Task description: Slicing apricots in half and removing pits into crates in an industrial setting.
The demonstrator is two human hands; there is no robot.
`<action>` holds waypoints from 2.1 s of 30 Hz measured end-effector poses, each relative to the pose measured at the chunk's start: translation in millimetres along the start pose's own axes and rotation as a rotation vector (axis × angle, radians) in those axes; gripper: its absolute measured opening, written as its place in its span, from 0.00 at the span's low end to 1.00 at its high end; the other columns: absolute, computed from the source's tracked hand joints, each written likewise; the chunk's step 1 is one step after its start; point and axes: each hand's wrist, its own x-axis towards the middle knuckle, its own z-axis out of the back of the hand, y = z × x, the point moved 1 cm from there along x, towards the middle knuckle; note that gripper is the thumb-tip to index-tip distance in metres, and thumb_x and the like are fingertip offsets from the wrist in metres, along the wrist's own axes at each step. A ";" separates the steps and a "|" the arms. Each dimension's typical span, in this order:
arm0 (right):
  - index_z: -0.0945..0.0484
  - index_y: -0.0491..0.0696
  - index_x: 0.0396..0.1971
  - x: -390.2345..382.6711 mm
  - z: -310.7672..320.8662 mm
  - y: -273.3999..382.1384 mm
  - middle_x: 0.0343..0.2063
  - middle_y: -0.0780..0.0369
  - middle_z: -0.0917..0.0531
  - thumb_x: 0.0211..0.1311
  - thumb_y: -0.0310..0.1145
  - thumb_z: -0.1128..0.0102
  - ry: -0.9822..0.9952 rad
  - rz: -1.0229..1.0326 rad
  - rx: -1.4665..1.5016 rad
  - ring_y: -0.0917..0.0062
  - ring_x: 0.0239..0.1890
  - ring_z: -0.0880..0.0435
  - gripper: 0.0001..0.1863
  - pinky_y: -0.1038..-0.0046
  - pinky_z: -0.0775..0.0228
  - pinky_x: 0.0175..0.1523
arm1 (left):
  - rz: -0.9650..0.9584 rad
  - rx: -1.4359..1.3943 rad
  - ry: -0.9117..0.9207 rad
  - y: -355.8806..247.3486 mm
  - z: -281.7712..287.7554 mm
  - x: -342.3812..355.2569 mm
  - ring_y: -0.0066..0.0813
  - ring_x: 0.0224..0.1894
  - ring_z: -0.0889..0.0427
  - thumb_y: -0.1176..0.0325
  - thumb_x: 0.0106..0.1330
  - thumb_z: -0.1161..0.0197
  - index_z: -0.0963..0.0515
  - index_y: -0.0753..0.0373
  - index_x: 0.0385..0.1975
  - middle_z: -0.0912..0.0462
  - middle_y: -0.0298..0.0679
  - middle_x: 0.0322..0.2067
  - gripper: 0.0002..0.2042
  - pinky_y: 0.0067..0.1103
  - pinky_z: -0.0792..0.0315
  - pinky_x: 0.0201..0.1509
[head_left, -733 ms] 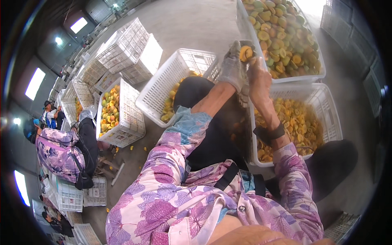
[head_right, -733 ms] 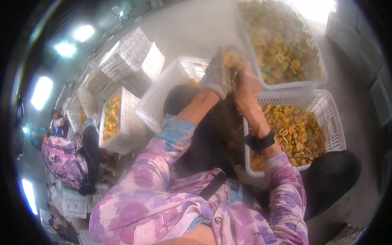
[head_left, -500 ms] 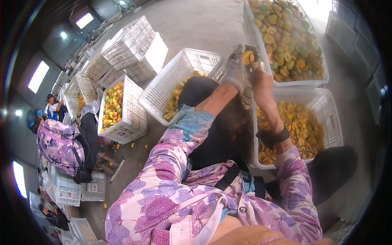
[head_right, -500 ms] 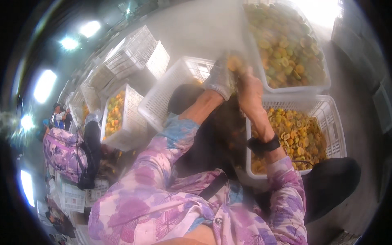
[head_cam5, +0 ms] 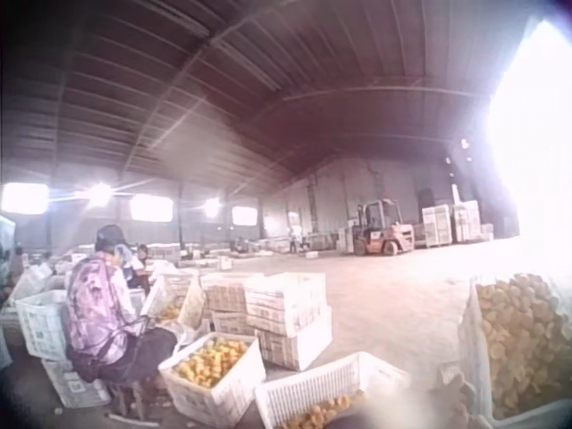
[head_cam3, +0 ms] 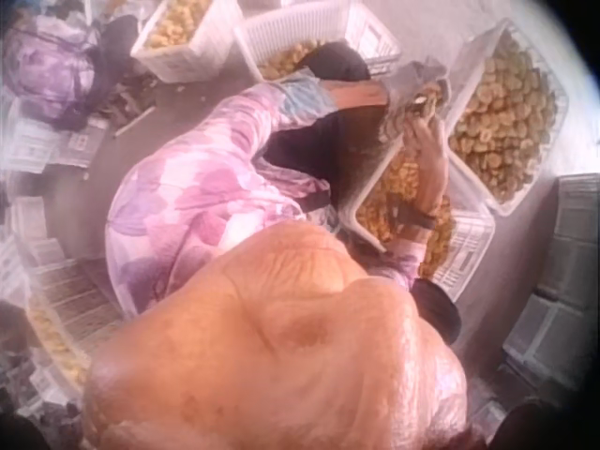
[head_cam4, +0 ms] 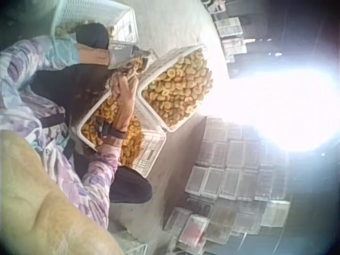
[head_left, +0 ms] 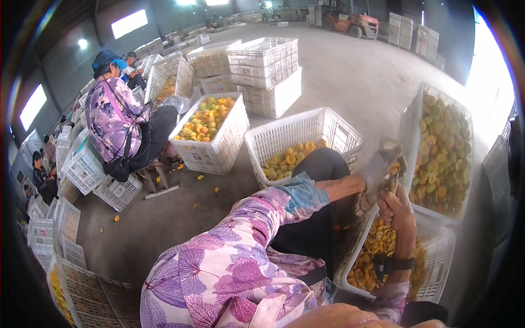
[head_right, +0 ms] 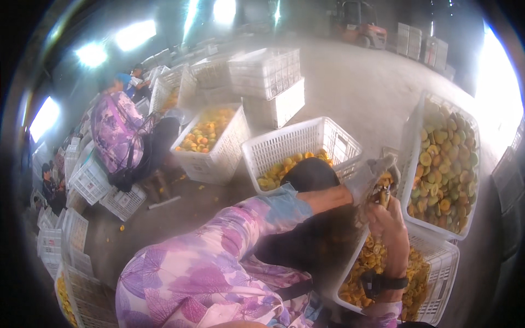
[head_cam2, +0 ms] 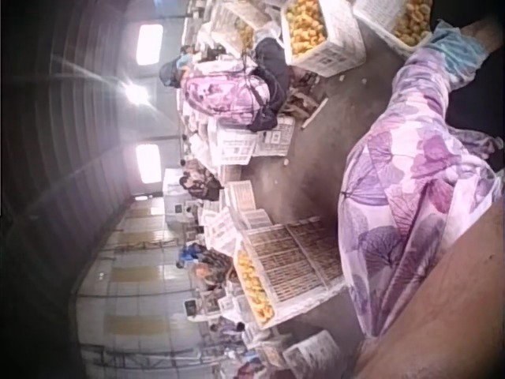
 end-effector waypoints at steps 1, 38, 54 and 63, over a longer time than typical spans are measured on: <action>0.36 0.48 0.30 0.1 -0.7 0.4 0.15 0.67 0.33 0.56 0.30 0.48 0.011 -0.025 -0.024 0.88 0.08 0.42 0.07 0.83 0.52 0.11 | 0.005 0.015 -0.006 -3.0 0.1 -3.4 0.17 0.20 0.31 0.46 0.64 0.48 0.24 0.59 0.21 0.27 0.30 0.19 0.22 0.19 0.36 0.23; 0.21 0.42 0.35 60.4 281.7 -42.5 0.28 0.55 0.19 0.49 0.29 0.40 -0.556 -0.084 -1.636 0.70 0.33 0.22 0.12 0.72 0.31 0.40 | 0.151 0.734 -0.388 22.4 40.6 52.9 0.44 0.52 0.26 0.56 0.63 0.49 0.29 0.68 0.49 0.25 0.51 0.47 0.22 0.30 0.33 0.55; 0.23 0.51 0.43 78.7 66.6 -20.1 0.40 0.58 0.21 0.44 0.22 0.39 -0.537 0.664 -1.195 0.61 0.39 0.21 0.21 0.69 0.30 0.40 | -0.141 -0.127 0.314 121.0 50.8 79.8 0.29 0.34 0.23 0.64 0.67 0.55 0.28 0.62 0.41 0.23 0.38 0.34 0.11 0.24 0.25 0.37; 0.31 0.44 0.39 56.3 6.9 -36.1 0.29 0.54 0.26 0.46 0.18 0.44 -0.897 0.584 -1.000 0.60 0.27 0.25 0.17 0.64 0.35 0.33 | -0.038 -0.476 -0.064 16.9 27.0 37.6 0.32 0.38 0.26 0.60 0.68 0.51 0.28 0.61 0.42 0.25 0.39 0.38 0.13 0.26 0.29 0.40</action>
